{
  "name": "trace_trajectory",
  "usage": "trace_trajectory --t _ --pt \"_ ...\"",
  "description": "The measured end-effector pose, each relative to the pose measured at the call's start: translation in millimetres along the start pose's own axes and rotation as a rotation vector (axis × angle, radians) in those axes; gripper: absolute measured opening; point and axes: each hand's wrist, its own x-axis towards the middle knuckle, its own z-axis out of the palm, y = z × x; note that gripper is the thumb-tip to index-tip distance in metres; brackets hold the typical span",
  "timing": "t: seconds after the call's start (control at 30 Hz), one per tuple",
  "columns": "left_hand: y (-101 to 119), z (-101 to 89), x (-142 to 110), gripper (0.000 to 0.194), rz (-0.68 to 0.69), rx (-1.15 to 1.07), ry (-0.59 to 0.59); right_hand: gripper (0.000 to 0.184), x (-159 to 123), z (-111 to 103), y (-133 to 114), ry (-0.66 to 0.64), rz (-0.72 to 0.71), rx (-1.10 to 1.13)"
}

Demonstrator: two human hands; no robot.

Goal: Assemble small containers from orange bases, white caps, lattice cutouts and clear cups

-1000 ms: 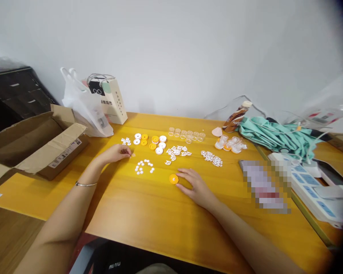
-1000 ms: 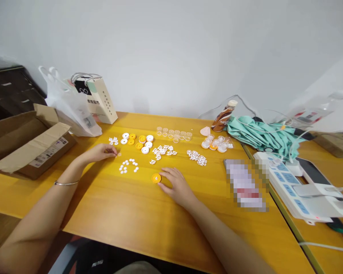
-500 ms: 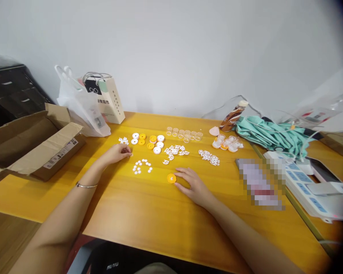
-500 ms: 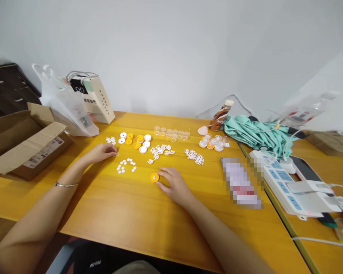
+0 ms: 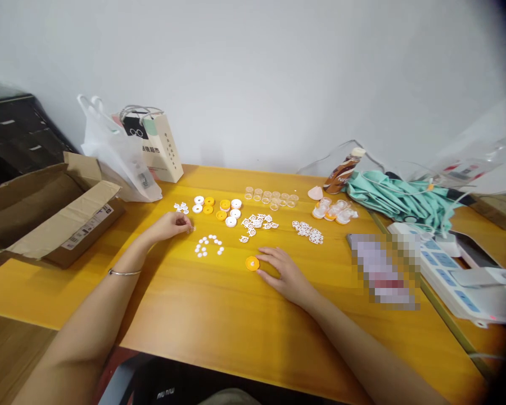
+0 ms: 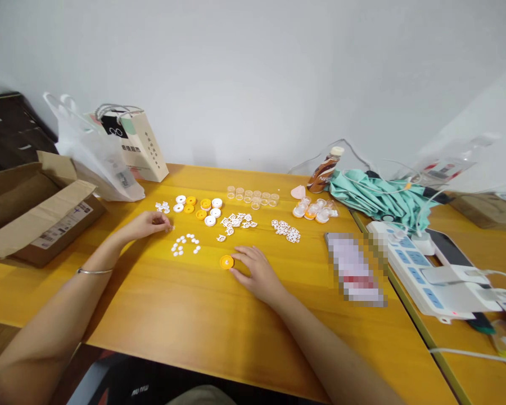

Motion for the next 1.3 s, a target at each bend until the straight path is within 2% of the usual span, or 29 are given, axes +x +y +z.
trace_trajectory --t 0.27,0.4,0.53,0.6,0.7,0.83,1.0,1.1,1.3 --pt "-0.6 -7.2 -2.8 0.024 -0.041 -0.156 -0.021 0.033 0.1 1.8 1.2 0.013 -0.002 0.001" --pt "18.6 1.3 -6.9 0.019 0.036 -0.169 0.003 0.039 2.6 5.9 -1.8 0.011 0.019 -0.014" --pt "61.6 38.7 -18.2 0.014 0.187 -0.129 -0.002 0.036 6.0 10.1 -5.1 0.002 0.031 -0.03" --pt "82.6 64.3 -23.8 0.013 0.35 -0.088 -0.008 0.032 7.0 11.4 -5.2 -0.001 0.028 -0.03" --pt "100.4 97.5 -27.4 0.014 0.646 0.147 0.037 0.029 7.5 12.0 -4.1 0.003 0.015 -0.028" --pt "98.3 118.7 -24.7 0.018 0.827 0.393 0.133 0.028 8.0 11.8 -2.9 0.002 0.004 -0.036" --pt "91.2 123.0 -20.6 0.018 0.954 0.507 0.193 0.027 9.4 12.9 -1.7 0.02 -0.012 -0.032" --pt "91.8 123.3 -19.6 0.016 0.998 0.534 0.226 0.027 9.5 14.6 -0.4 0.037 -0.026 -0.029" --pt "89.8 124.2 -17.9 0.014 1.027 0.576 0.217 0.028 9.3 15.8 1.9 0.024 -0.034 -0.034"
